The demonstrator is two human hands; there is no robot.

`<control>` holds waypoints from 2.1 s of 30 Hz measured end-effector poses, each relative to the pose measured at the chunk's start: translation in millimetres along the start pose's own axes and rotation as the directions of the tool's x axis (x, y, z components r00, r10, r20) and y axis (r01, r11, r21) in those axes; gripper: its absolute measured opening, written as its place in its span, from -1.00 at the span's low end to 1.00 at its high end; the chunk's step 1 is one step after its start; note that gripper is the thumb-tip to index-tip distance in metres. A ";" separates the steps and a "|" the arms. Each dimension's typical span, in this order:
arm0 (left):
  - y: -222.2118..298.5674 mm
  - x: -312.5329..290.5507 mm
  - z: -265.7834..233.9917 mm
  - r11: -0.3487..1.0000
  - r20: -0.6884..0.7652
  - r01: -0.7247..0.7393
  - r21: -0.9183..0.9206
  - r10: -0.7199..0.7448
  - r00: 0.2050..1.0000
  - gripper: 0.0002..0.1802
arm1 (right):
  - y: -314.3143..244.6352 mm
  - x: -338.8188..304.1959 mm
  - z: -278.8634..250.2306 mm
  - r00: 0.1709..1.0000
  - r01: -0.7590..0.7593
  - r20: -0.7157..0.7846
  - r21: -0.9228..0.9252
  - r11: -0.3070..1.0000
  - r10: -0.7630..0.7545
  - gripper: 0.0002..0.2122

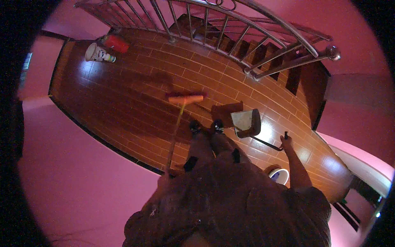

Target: The person sweeps a tiled floor in a bedroom using a broom, moving a chair and a bucket to access different areas. They then sweep debris into a dustpan and exit the room.

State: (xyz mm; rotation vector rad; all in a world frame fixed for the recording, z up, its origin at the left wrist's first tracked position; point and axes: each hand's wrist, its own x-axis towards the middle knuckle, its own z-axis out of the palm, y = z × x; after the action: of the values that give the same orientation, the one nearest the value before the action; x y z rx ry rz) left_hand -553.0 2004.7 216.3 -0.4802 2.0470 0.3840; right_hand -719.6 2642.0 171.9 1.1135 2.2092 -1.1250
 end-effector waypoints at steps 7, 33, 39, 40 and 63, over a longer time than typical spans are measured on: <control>15.5 -36.0 -49.0 0.987 -0.061 0.067 0.148 -0.058 0.996 -0.11 | -11.1 7.8 0.5 0.999 0.007 -0.047 -0.162 0.987 -0.015 -0.69; 128.0 277.3 -182.1 0.944 -0.580 -0.322 0.067 0.300 0.758 -0.59 | -166.9 12.6 130.1 0.940 0.340 0.277 -0.716 0.610 -0.198 -0.54; 166.7 121.4 -78.9 0.991 -0.163 -0.129 0.014 0.130 0.978 -0.21 | -157.6 29.7 146.0 0.912 0.410 0.338 -0.730 0.547 -0.232 -0.55; 161.8 99.6 -75.6 0.986 -0.109 -0.159 0.043 0.163 0.981 -0.18 | -165.3 26.2 149.4 0.885 0.462 0.407 -0.722 0.514 -0.225 -0.56; 169.2 20.9 -2.7 0.700 -0.129 -0.347 -0.624 0.346 0.929 -0.68 | -192.7 34.5 209.2 0.823 0.557 0.516 -0.647 0.521 -0.238 -0.55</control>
State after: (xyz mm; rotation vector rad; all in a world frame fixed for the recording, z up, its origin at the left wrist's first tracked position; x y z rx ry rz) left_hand -646.3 2147.4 212.1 -0.4847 1.9667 1.3492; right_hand -893.4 2420.5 118.5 -0.0238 2.2869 -0.3191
